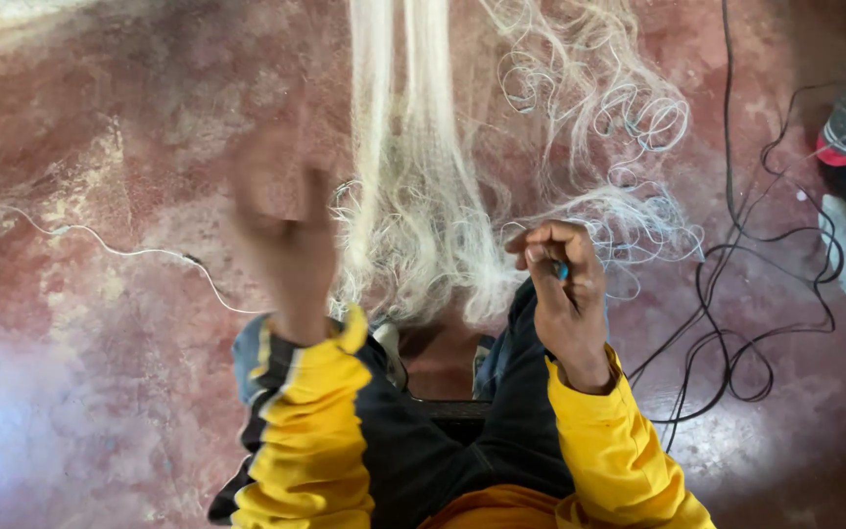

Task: The person repairs a fishing net using a netting needle and scissors.

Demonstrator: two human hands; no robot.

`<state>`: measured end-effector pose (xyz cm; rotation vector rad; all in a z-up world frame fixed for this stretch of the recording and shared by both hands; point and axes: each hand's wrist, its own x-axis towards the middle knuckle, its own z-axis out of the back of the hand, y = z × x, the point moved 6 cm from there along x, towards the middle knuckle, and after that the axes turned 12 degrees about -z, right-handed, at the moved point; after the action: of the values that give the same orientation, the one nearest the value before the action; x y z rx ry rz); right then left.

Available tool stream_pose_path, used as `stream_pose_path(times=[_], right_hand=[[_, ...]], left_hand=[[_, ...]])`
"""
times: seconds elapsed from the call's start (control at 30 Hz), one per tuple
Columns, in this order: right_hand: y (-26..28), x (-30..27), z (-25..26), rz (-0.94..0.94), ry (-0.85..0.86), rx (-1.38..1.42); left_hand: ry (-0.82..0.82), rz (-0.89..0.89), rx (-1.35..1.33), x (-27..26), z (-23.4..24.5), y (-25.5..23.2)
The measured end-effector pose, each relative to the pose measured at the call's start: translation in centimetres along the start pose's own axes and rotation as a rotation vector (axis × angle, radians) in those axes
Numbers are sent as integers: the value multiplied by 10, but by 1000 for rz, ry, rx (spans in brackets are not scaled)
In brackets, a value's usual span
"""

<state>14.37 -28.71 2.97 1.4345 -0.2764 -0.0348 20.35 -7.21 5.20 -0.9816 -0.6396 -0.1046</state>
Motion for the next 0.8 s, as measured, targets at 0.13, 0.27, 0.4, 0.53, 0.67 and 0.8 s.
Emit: stream_pose_path(times=[0.13, 0.27, 0.4, 0.53, 0.67, 0.8], right_hand=[[-3, -4, -7, -30, -2, -30], [-8, -10, -12, -65, 24, -97], [-4, -12, -17, -25, 61, -161], [-2, -13, -21, -23, 79, -163], [2, -15, -21, -10, 101, -168], [2, -17, -20, -14, 104, -153]], left_hand=[[176, -18, -607, -17, -52, -22], [335, 160, -859, -39, -80, -14], [491, 246, -1063, -50, -85, -13], [444, 256, -1115, -44, -76, -8], [334, 381, -1171, -38, -70, -1], [439, 326, -1155, -38, -71, 0]])
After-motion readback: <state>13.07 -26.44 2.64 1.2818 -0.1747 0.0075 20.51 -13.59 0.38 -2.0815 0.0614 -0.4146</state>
